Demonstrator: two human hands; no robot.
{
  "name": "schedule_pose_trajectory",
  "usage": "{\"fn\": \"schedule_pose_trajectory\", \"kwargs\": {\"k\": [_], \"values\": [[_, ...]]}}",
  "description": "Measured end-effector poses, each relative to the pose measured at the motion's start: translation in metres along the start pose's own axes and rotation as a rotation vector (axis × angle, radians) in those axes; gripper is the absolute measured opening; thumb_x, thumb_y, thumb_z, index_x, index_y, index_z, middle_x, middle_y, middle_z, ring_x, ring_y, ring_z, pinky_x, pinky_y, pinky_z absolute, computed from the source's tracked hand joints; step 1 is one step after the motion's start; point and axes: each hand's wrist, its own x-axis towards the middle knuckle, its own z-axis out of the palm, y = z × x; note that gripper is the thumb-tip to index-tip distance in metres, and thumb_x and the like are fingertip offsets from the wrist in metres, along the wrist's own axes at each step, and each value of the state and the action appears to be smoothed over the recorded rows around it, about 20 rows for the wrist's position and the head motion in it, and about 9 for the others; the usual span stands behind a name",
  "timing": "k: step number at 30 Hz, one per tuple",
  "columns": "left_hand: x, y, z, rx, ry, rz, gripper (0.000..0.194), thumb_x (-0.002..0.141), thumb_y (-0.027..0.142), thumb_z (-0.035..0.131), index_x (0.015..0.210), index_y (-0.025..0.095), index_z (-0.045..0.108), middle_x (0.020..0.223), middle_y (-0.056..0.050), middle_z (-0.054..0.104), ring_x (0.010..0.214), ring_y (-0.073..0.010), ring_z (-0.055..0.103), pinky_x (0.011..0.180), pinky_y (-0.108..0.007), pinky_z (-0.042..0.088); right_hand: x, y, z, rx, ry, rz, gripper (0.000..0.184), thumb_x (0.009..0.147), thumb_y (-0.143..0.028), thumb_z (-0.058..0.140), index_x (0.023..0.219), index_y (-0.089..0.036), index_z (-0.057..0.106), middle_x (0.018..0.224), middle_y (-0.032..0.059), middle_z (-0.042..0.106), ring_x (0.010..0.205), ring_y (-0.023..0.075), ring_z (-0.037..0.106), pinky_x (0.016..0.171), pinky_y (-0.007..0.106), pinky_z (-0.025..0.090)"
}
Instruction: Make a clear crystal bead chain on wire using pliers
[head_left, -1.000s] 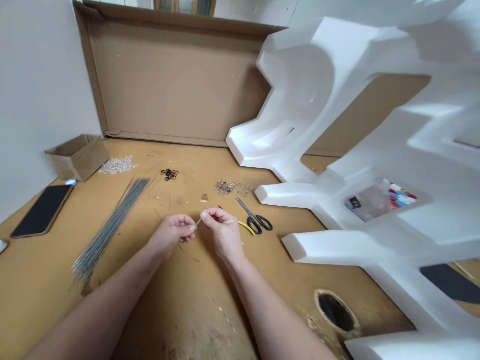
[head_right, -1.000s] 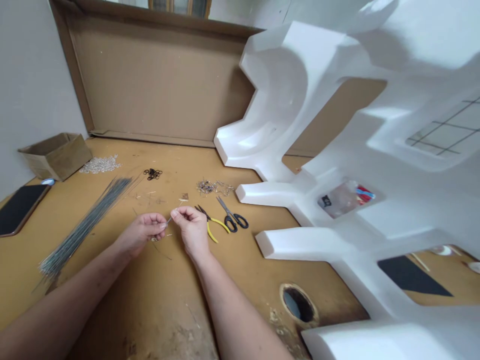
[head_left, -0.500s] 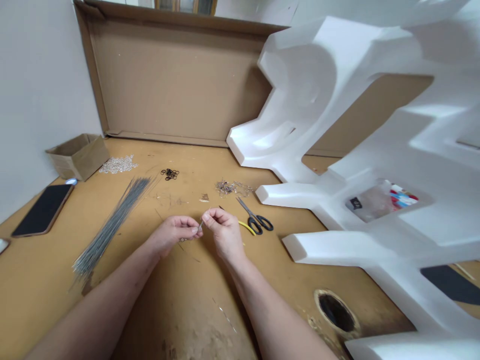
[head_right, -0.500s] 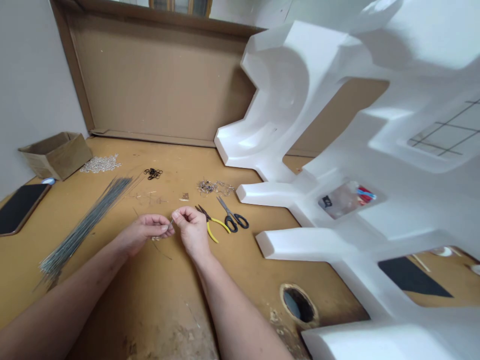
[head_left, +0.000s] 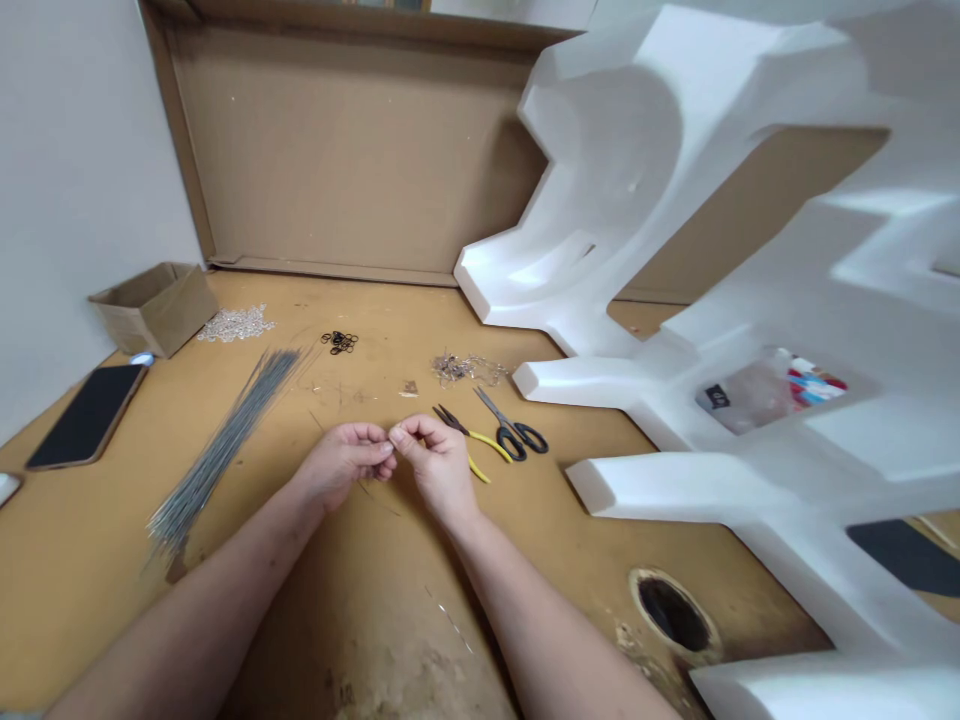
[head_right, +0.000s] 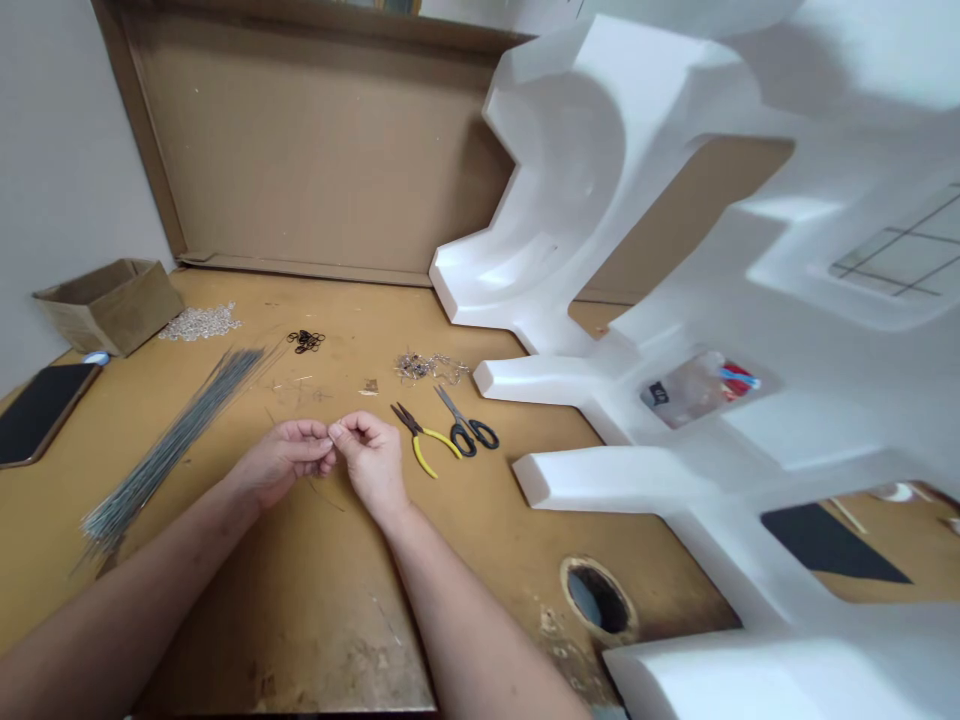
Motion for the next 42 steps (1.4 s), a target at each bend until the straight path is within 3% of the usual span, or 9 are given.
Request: {"fn": "schedule_pose_trajectory", "kwargs": {"k": [6, 31, 36, 42], "values": [[0.0, 0.001, 0.001, -0.018, 0.019, -0.013, 0.018, 0.051, 0.023, 0.067, 0.054, 0.013, 0.052, 0.044, 0.001, 0.054, 0.039, -0.0057, 0.045, 0.045, -0.02, 0.032, 0.005, 0.005, -0.003, -0.002, 0.031, 0.003, 0.017, 0.06, -0.031, 0.063, 0.054, -0.017, 0.056, 0.05, -0.0027, 0.053, 0.048, 0.0092, 0.047, 0.053, 0.023, 0.039], [0.004, -0.001, -0.002, -0.035, -0.001, -0.044, 0.021, 0.046, 0.023, 0.072, 0.054, 0.012, 0.055, 0.051, 0.0, 0.055, 0.047, -0.0066, 0.048, 0.054, -0.023, 0.037, 0.006, 0.011, -0.007, -0.032, -0.037, 0.003, 0.021, 0.061, -0.034, 0.064, 0.054, -0.017, 0.052, 0.048, -0.0032, 0.052, 0.045, 0.01, 0.046, 0.048, 0.024, 0.039], [0.006, 0.003, -0.007, 0.027, 0.058, 0.011, 0.018, 0.047, 0.02, 0.069, 0.05, 0.013, 0.052, 0.042, 0.003, 0.049, 0.039, -0.0048, 0.042, 0.044, -0.02, 0.03, 0.009, 0.014, -0.006, -0.044, -0.069, 0.03, 0.02, 0.062, -0.035, 0.063, 0.058, -0.016, 0.056, 0.054, -0.0018, 0.056, 0.051, 0.0104, 0.049, 0.054, 0.024, 0.04], [0.014, 0.016, -0.033, -0.138, 0.272, 0.179, 0.013, 0.051, 0.013, 0.065, 0.053, 0.014, 0.052, 0.044, 0.004, 0.049, 0.041, -0.0042, 0.043, 0.048, -0.019, 0.033, 0.019, 0.014, -0.01, -0.279, -0.035, -0.004, 0.01, 0.064, -0.027, 0.058, 0.063, -0.017, 0.06, 0.055, -0.0022, 0.056, 0.05, 0.0096, 0.046, 0.052, 0.023, 0.037]]}}
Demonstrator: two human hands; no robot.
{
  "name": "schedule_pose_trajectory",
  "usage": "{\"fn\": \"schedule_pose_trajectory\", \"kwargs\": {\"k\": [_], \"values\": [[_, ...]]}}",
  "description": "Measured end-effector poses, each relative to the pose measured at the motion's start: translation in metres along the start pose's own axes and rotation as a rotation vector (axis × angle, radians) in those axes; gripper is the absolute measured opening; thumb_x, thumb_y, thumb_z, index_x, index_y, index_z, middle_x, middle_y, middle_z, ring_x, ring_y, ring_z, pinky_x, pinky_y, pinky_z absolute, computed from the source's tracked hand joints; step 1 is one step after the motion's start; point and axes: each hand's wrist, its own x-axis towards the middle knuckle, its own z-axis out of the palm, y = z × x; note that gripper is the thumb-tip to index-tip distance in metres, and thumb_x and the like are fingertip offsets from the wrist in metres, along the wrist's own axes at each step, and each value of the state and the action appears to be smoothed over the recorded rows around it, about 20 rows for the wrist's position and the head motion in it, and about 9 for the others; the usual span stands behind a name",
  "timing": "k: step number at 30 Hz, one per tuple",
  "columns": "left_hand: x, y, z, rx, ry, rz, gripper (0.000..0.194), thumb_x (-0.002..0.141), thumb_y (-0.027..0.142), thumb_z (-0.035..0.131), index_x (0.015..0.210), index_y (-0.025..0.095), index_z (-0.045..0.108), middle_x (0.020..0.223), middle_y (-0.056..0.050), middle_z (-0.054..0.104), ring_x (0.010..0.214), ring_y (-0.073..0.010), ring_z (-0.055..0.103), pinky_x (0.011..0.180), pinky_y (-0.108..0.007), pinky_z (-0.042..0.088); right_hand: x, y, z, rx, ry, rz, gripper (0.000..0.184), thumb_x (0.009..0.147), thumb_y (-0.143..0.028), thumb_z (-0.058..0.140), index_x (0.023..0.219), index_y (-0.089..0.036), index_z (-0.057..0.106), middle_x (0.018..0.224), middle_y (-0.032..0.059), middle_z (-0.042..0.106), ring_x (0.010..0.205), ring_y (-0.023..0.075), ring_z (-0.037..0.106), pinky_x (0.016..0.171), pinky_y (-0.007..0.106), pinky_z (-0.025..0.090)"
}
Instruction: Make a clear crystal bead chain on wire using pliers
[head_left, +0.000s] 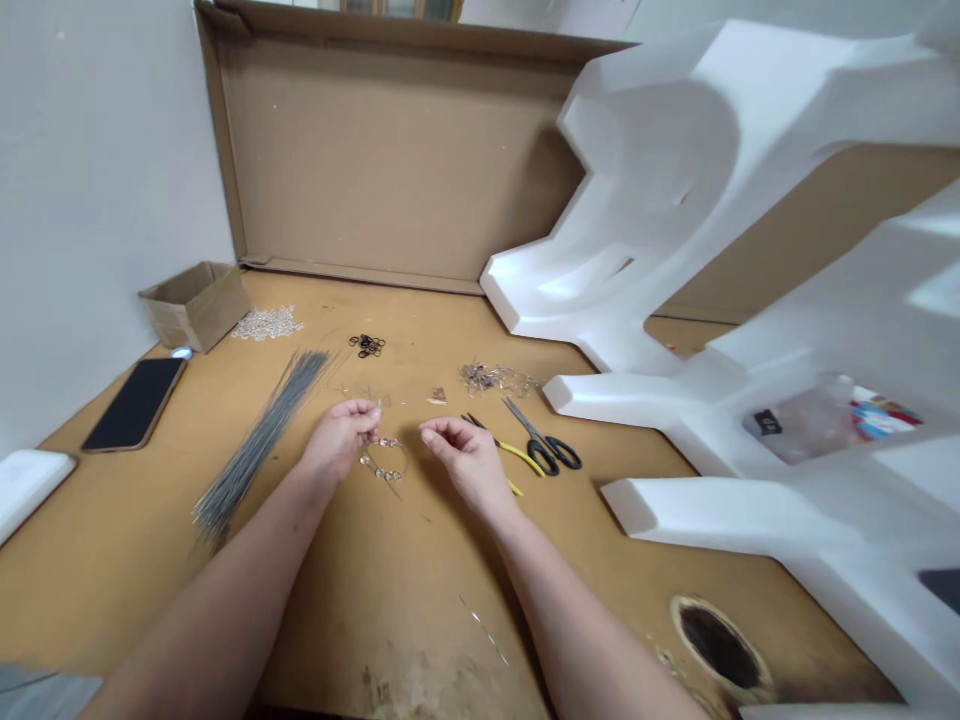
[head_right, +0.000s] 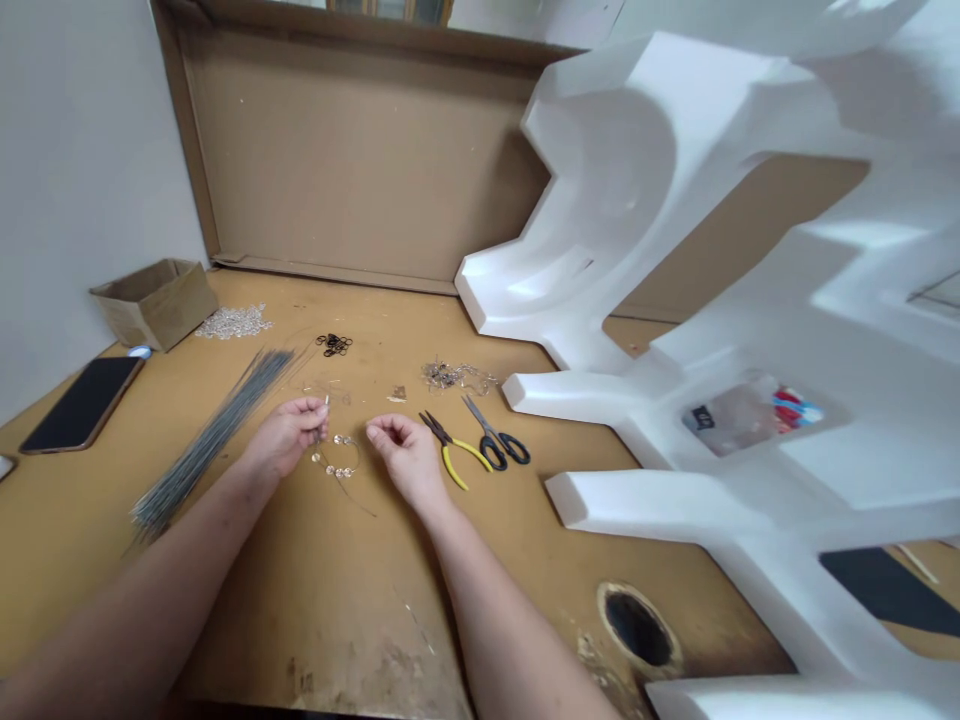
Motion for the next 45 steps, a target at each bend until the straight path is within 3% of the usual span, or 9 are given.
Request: {"fn": "schedule_pose_trajectory", "kwargs": {"k": [5, 8, 18, 23, 31, 32, 35, 37, 45], "values": [[0.015, 0.009, -0.02, -0.119, 0.159, 0.05, 0.013, 0.056, 0.008, 0.061, 0.055, 0.013, 0.05, 0.046, 0.004, 0.048, 0.042, -0.0033, 0.041, 0.046, -0.018, 0.033, 0.029, -0.003, 0.008, -0.479, -0.078, -0.12, 0.012, 0.064, -0.011, 0.052, 0.057, -0.019, 0.059, 0.056, -0.0006, 0.058, 0.051, 0.0115, 0.048, 0.052, 0.024, 0.036], [0.018, 0.009, -0.023, -0.167, 0.172, 0.013, 0.013, 0.058, 0.007, 0.061, 0.055, 0.013, 0.049, 0.047, 0.004, 0.048, 0.042, -0.0035, 0.042, 0.046, -0.017, 0.034, 0.051, -0.003, 0.02, -0.825, -0.086, -0.078, 0.016, 0.064, -0.008, 0.052, 0.061, -0.021, 0.061, 0.063, 0.0017, 0.062, 0.058, 0.0138, 0.053, 0.056, 0.024, 0.037], [0.022, 0.009, -0.023, -0.306, 0.162, -0.012, 0.013, 0.064, 0.001, 0.053, 0.057, 0.011, 0.051, 0.047, 0.002, 0.049, 0.042, -0.0038, 0.045, 0.045, -0.015, 0.035, 0.078, 0.007, 0.041, -0.934, -0.098, 0.033, 0.015, 0.063, -0.005, 0.052, 0.061, -0.017, 0.06, 0.081, 0.01, 0.064, 0.082, 0.0213, 0.056, 0.071, 0.028, 0.036], [0.023, 0.009, -0.023, -0.311, 0.155, -0.017, 0.014, 0.065, 0.001, 0.052, 0.056, 0.011, 0.051, 0.046, 0.002, 0.049, 0.041, -0.0041, 0.044, 0.046, -0.016, 0.035, 0.077, 0.009, 0.039, -0.813, -0.069, 0.086, 0.016, 0.059, -0.001, 0.051, 0.055, -0.016, 0.053, 0.078, 0.0117, 0.061, 0.084, 0.0233, 0.054, 0.074, 0.031, 0.035], [0.02, 0.008, -0.02, -0.335, 0.136, -0.024, 0.013, 0.065, 0.0, 0.052, 0.057, 0.012, 0.052, 0.048, 0.002, 0.051, 0.042, -0.0041, 0.046, 0.046, -0.015, 0.036, 0.049, 0.004, 0.042, -0.361, -0.094, 0.197, 0.012, 0.071, -0.016, 0.043, 0.06, -0.017, 0.049, 0.051, -0.0017, 0.046, 0.046, 0.0095, 0.042, 0.049, 0.025, 0.036], [0.019, 0.007, -0.018, -0.336, 0.127, -0.03, 0.014, 0.064, 0.0, 0.052, 0.057, 0.012, 0.051, 0.048, 0.002, 0.051, 0.043, -0.004, 0.046, 0.046, -0.015, 0.036, 0.043, 0.002, 0.042, -0.272, -0.107, 0.213, 0.011, 0.071, -0.019, 0.045, 0.062, -0.017, 0.05, 0.049, -0.0029, 0.044, 0.044, 0.0085, 0.04, 0.047, 0.024, 0.035], [0.015, 0.003, -0.011, -0.311, 0.094, -0.049, 0.014, 0.063, 0.0, 0.053, 0.057, 0.012, 0.051, 0.048, 0.002, 0.052, 0.042, -0.004, 0.047, 0.045, -0.015, 0.036, 0.027, -0.001, 0.039, 0.351, -0.126, 0.334, 0.011, 0.059, -0.023, 0.062, 0.06, -0.016, 0.054, 0.049, -0.0037, 0.043, 0.044, 0.0065, 0.037, 0.044, 0.021, 0.03], [0.012, 0.0, -0.006, -0.282, 0.071, -0.057, 0.012, 0.063, 0.001, 0.054, 0.058, 0.012, 0.052, 0.048, 0.002, 0.052, 0.042, -0.0041, 0.047, 0.045, -0.015, 0.036, 0.018, -0.002, 0.037, 0.534, -0.127, 0.367, 0.017, 0.05, -0.022, 0.069, 0.056, -0.015, 0.055, 0.049, -0.0032, 0.046, 0.044, 0.0056, 0.037, 0.042, 0.02, 0.028], [0.004, -0.008, 0.006, -0.207, 0.024, -0.109, 0.012, 0.065, 0.001, 0.053, 0.059, 0.012, 0.053, 0.048, 0.001, 0.053, 0.043, -0.0044, 0.049, 0.047, -0.015, 0.038, 0.001, 0.004, 0.034, 0.593, -0.123, 0.397, 0.017, 0.05, -0.024, 0.072, 0.054, -0.014, 0.059, 0.048, -0.0015, 0.052, 0.044, 0.0051, 0.041, 0.041, 0.018, 0.026]]}}
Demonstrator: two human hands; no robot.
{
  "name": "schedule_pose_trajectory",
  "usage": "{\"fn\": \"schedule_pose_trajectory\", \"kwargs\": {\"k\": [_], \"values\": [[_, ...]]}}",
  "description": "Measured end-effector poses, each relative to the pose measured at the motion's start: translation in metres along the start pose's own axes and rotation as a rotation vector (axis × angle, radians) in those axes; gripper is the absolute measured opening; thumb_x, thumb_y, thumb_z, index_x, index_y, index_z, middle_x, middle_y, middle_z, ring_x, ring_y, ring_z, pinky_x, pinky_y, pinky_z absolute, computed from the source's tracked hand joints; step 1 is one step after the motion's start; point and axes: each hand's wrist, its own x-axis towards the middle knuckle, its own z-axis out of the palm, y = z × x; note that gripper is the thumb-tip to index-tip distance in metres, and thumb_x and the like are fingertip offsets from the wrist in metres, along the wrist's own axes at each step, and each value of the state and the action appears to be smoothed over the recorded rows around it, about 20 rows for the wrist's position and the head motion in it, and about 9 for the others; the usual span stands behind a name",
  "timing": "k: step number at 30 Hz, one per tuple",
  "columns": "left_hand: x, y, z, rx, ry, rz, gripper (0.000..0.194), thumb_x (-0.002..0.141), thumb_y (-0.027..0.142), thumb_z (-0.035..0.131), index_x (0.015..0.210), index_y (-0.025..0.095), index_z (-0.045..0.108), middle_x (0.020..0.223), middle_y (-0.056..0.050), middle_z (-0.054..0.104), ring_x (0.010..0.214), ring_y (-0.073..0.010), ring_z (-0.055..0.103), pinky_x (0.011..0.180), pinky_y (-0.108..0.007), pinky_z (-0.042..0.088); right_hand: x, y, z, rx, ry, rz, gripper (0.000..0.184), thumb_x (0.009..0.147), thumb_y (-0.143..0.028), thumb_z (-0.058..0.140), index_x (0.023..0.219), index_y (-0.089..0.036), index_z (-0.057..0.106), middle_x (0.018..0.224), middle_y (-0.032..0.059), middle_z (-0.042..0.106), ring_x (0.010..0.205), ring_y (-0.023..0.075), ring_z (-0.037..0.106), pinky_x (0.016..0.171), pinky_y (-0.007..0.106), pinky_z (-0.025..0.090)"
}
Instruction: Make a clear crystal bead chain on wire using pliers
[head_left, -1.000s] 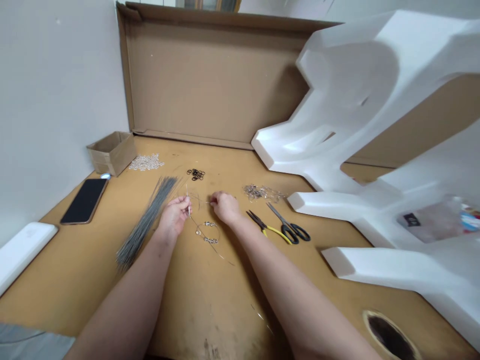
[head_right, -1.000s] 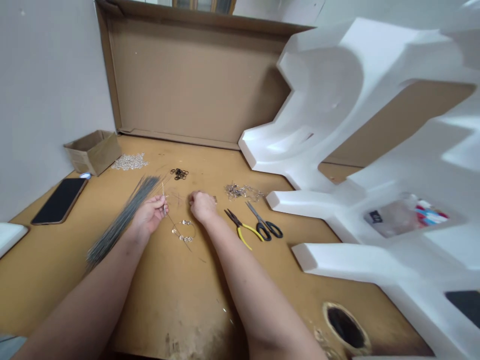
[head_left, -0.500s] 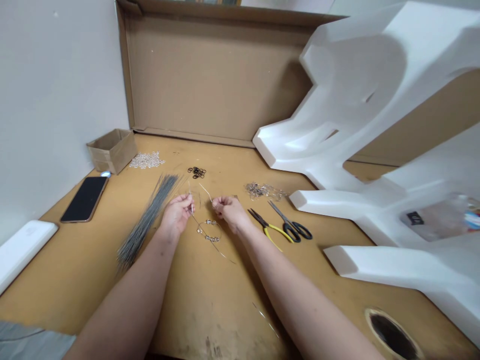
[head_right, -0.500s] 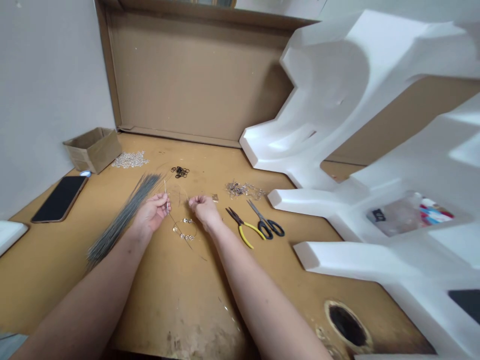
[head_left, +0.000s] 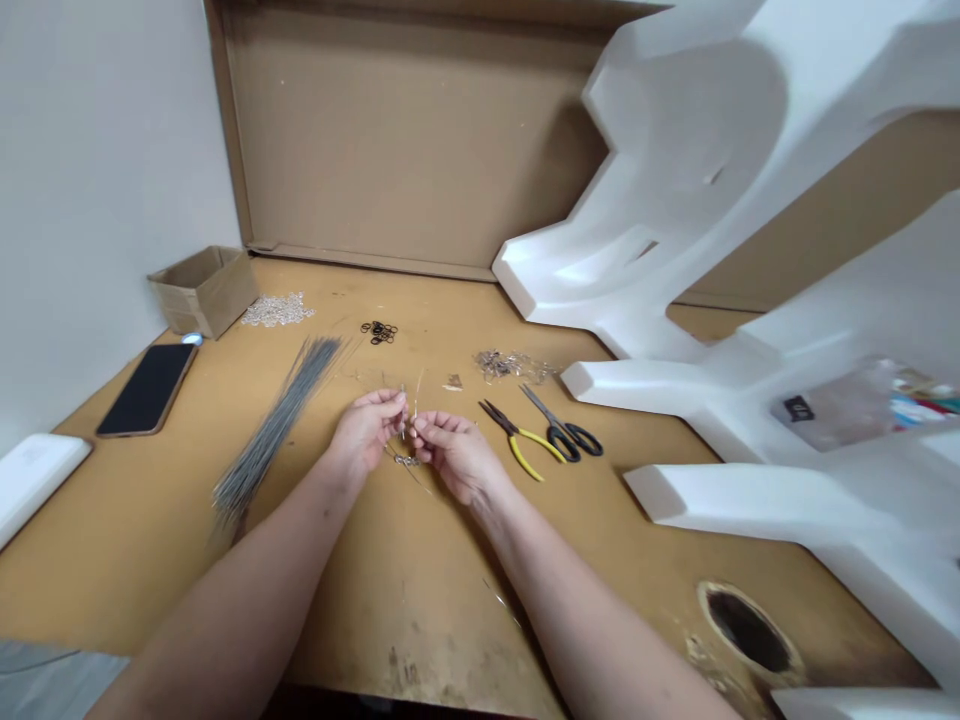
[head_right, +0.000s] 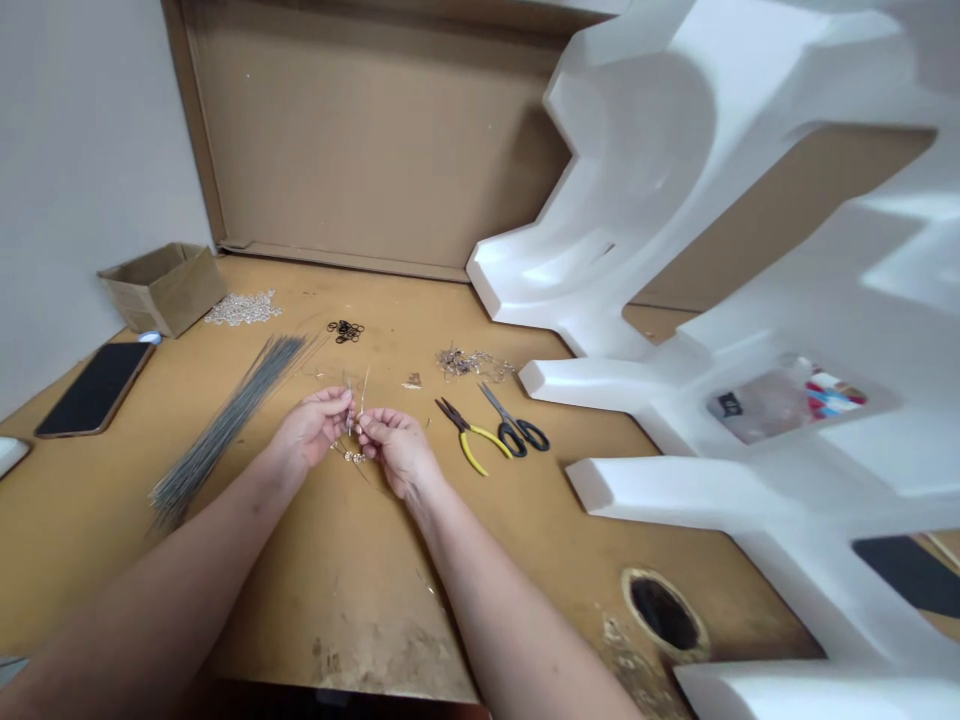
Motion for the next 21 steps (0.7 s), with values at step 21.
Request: {"fn": "schedule_pose_trajectory", "kwargs": {"k": [21], "values": [[-0.0095, -0.0013, 0.0072, 0.057, 0.026, 0.013, 0.011, 0.062, 0.004, 0.058, 0.057, 0.012, 0.052, 0.052, 0.0, 0.054, 0.047, -0.0062, 0.05, 0.048, -0.018, 0.038, -0.0066, 0.0072, 0.0045, -0.203, 0.086, -0.147, 0.016, 0.052, -0.025, 0.068, 0.057, -0.016, 0.056, 0.045, -0.0046, 0.051, 0.042, 0.0063, 0.04, 0.043, 0.021, 0.028]]}}
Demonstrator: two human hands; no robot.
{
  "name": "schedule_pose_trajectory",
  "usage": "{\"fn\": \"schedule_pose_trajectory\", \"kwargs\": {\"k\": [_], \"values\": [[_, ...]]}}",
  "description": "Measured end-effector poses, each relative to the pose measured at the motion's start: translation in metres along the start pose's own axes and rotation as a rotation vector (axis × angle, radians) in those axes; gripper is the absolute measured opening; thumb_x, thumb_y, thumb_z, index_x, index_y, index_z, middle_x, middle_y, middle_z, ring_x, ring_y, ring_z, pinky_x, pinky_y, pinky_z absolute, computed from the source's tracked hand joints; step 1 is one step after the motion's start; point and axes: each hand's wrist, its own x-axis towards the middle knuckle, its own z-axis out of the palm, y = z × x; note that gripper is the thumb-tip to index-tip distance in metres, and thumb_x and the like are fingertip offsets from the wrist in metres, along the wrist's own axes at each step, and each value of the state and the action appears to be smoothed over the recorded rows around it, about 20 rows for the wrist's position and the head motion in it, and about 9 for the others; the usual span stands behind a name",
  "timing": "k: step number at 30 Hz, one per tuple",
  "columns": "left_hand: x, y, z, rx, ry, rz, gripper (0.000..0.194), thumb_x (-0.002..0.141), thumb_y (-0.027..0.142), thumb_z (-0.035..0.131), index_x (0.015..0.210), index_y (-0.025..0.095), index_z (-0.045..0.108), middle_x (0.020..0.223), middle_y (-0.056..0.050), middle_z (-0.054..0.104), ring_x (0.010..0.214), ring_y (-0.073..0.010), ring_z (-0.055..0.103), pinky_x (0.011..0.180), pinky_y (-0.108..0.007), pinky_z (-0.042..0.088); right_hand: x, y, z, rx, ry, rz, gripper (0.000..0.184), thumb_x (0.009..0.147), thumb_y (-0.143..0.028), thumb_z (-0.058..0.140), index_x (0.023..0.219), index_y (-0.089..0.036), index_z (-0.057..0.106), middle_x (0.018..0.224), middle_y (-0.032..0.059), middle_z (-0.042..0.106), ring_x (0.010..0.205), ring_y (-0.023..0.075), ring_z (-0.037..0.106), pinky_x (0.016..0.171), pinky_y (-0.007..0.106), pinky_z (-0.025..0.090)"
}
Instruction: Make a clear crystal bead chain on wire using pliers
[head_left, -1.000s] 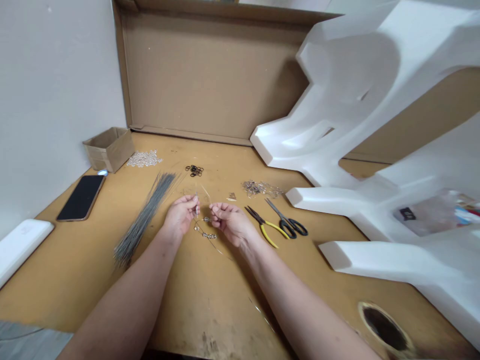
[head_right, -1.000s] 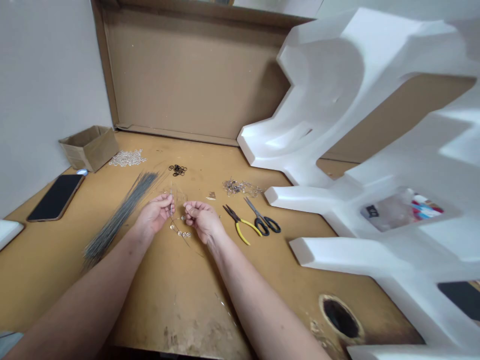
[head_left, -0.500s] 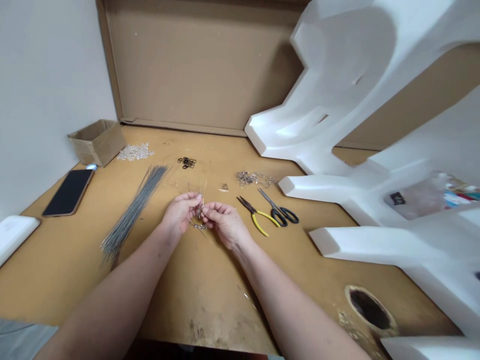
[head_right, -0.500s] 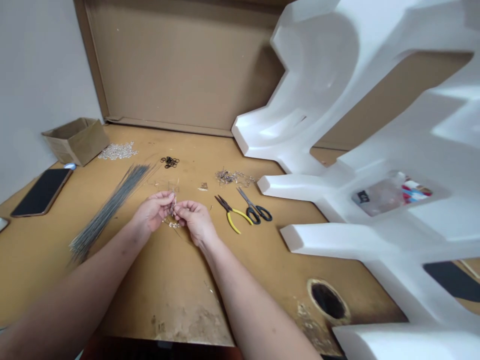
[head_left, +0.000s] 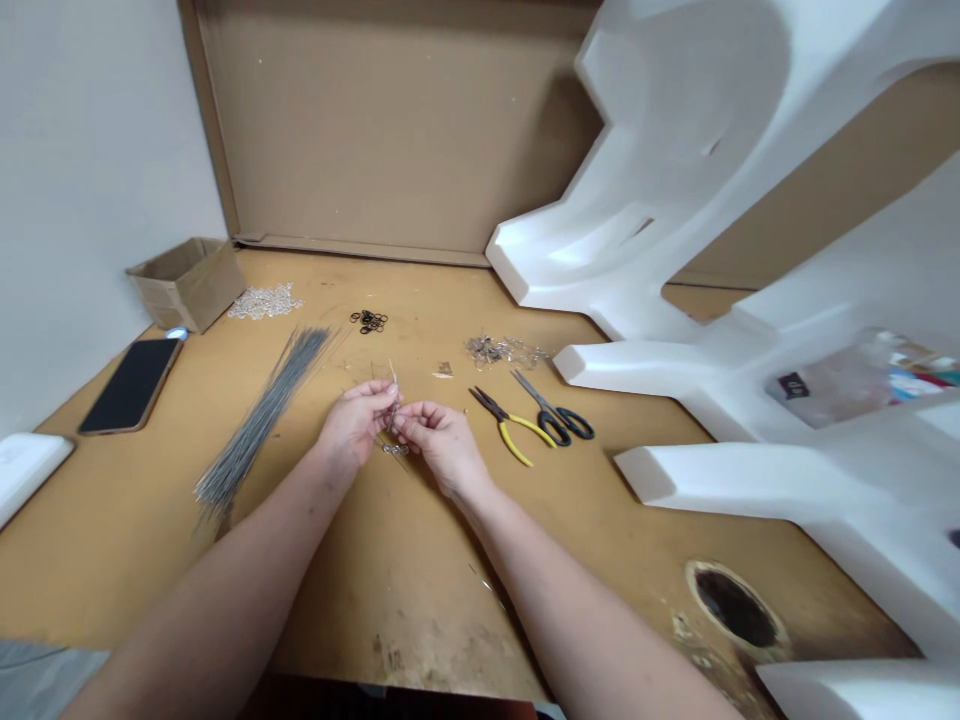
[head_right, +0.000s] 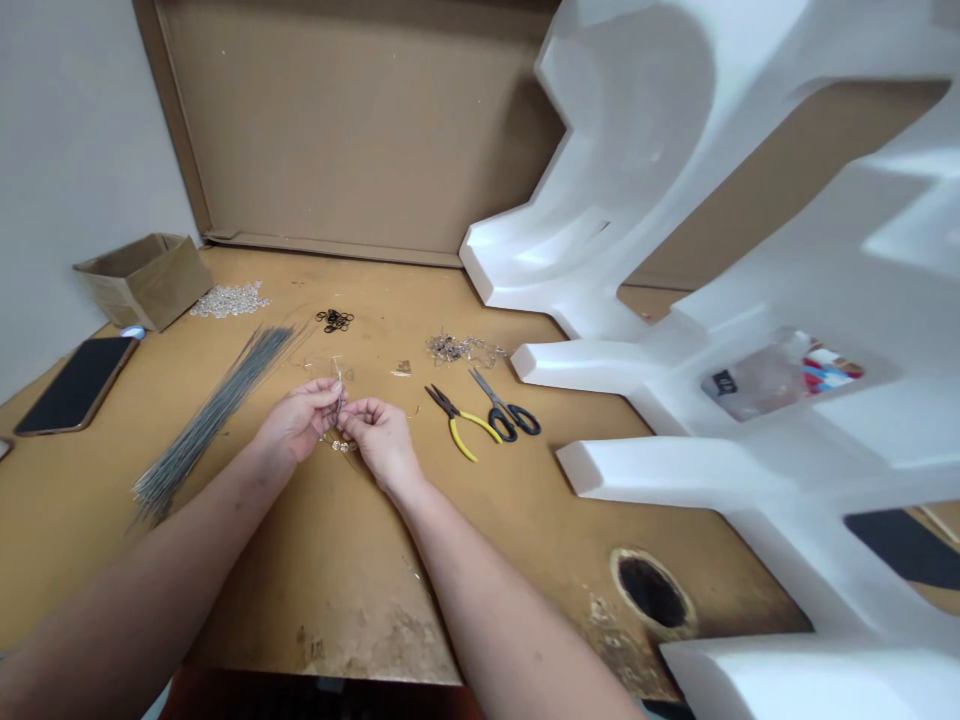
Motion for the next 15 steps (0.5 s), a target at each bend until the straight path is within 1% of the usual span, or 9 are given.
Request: {"fn": "schedule_pose_trajectory", "kwargs": {"k": [5, 11, 15], "values": [[-0.0008, -0.0004, 0.0008, 0.0, 0.002, -0.009, 0.013, 0.066, 0.003, 0.052, 0.057, 0.013, 0.052, 0.051, 0.0, 0.053, 0.047, -0.0062, 0.049, 0.048, -0.018, 0.037, -0.0001, 0.0013, 0.0016, -0.022, 0.013, -0.011, 0.015, 0.053, -0.026, 0.067, 0.056, -0.016, 0.055, 0.044, -0.0049, 0.05, 0.04, 0.0063, 0.038, 0.043, 0.021, 0.027], [-0.0022, -0.0007, 0.0035, -0.001, 0.0, -0.01, 0.014, 0.066, 0.004, 0.054, 0.055, 0.013, 0.05, 0.051, 0.001, 0.052, 0.043, -0.0053, 0.046, 0.046, -0.018, 0.036, -0.0006, 0.0039, 0.0017, -0.07, 0.035, -0.036, 0.015, 0.054, -0.026, 0.065, 0.055, -0.017, 0.054, 0.044, -0.0053, 0.049, 0.041, 0.0063, 0.037, 0.043, 0.021, 0.027], [-0.0035, -0.0006, 0.0047, -0.009, -0.004, 0.001, 0.014, 0.066, 0.004, 0.054, 0.055, 0.012, 0.05, 0.051, 0.001, 0.053, 0.044, -0.0047, 0.047, 0.046, -0.016, 0.035, -0.0011, 0.0046, 0.0016, -0.076, 0.027, -0.043, 0.016, 0.055, -0.028, 0.065, 0.057, -0.016, 0.055, 0.046, -0.005, 0.049, 0.042, 0.0062, 0.036, 0.044, 0.021, 0.026]]}}
